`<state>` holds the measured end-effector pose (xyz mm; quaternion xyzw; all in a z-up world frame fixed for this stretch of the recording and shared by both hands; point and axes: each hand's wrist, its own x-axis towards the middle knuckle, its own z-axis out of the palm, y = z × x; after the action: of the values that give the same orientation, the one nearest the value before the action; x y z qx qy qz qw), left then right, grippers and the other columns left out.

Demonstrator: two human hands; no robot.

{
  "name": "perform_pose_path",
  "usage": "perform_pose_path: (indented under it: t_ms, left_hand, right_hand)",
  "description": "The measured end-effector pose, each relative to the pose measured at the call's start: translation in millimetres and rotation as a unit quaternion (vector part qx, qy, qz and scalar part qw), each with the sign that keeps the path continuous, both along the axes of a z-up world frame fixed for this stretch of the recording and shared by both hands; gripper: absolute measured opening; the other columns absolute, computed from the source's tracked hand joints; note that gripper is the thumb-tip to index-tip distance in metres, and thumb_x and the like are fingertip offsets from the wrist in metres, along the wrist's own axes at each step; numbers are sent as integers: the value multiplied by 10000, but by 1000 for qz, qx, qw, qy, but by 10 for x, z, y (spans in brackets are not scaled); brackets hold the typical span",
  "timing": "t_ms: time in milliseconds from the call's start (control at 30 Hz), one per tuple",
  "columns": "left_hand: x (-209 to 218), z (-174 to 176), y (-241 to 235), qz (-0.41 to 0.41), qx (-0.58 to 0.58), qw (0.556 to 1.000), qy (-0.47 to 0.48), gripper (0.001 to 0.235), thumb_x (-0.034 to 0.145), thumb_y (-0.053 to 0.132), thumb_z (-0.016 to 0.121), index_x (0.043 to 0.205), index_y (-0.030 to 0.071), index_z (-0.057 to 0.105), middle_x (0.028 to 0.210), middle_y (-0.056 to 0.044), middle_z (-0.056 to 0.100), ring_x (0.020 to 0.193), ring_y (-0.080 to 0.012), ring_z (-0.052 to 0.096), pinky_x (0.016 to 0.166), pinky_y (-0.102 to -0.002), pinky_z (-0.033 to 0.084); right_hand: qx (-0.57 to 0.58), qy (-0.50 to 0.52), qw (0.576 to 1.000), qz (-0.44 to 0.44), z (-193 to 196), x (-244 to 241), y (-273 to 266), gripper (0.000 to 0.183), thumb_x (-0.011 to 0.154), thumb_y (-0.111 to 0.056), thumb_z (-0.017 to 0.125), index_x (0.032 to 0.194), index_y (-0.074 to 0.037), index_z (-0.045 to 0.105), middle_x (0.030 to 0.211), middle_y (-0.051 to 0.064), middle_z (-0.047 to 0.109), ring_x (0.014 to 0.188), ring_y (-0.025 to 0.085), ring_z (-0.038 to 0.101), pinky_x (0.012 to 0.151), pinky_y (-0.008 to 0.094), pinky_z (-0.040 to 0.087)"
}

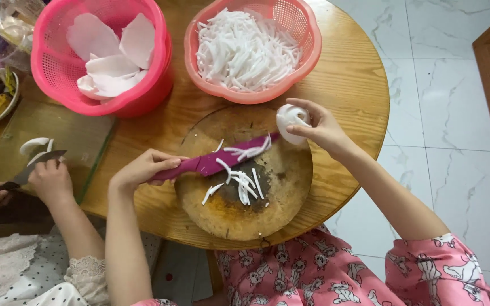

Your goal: Slicing coconut meat into thin strips on a wooden cutting board using a knife

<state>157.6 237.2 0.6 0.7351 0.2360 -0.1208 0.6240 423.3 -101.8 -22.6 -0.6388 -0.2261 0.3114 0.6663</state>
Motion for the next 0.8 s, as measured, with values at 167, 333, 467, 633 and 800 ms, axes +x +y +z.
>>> perform_pose_path:
  t_ms: [167,333,467,633,800]
  left_hand:
    - [-382,221,-40,-23,34,999,32,325,875,130,685,1162,5,773,533,-249,637,330,-194,441,304,-277,297]
    - [-976,397,-76,76,91,993,18,330,875,119,717,1179,4,769,552,-302,666,386,-236,435,331,-299,323]
    - [-1161,503,-213,232,107,965,66,404,892,191,692,1247,9,754,916,-209,757,703,-218,603,515,-267,349]
    - [-1272,63,-169,254,62,965,28,430,929,221,658,1301,12,711,803,-230,717,657,-182,595,461,-237,351]
    - [-1322,-151,-519,244,14,970,20,458,926,263,660,1317,30,704,656,-119,695,431,-119,458,393,-210,318]
  right_hand:
    - [-15,-31,998,53,159,-137,170,675,762,-72,844,1394,-178,633,1181,113,636,1040,191,616,890,389,592]
    - [18,-113,985,130,-62,-200,691,630,764,-99,845,1362,-146,652,1254,166,651,1114,223,590,938,433,557]
    - [-7,-222,966,134,-276,-206,958,550,841,-240,779,1363,-192,609,1262,-29,647,993,85,528,901,228,427]
    - [-82,-347,933,52,-283,-286,842,483,886,-316,727,1341,-199,616,1257,25,698,1014,198,641,865,311,455]
    - [-150,-493,856,-44,-293,-332,506,575,964,-376,692,1391,-13,562,1347,192,617,1181,383,604,976,470,469]
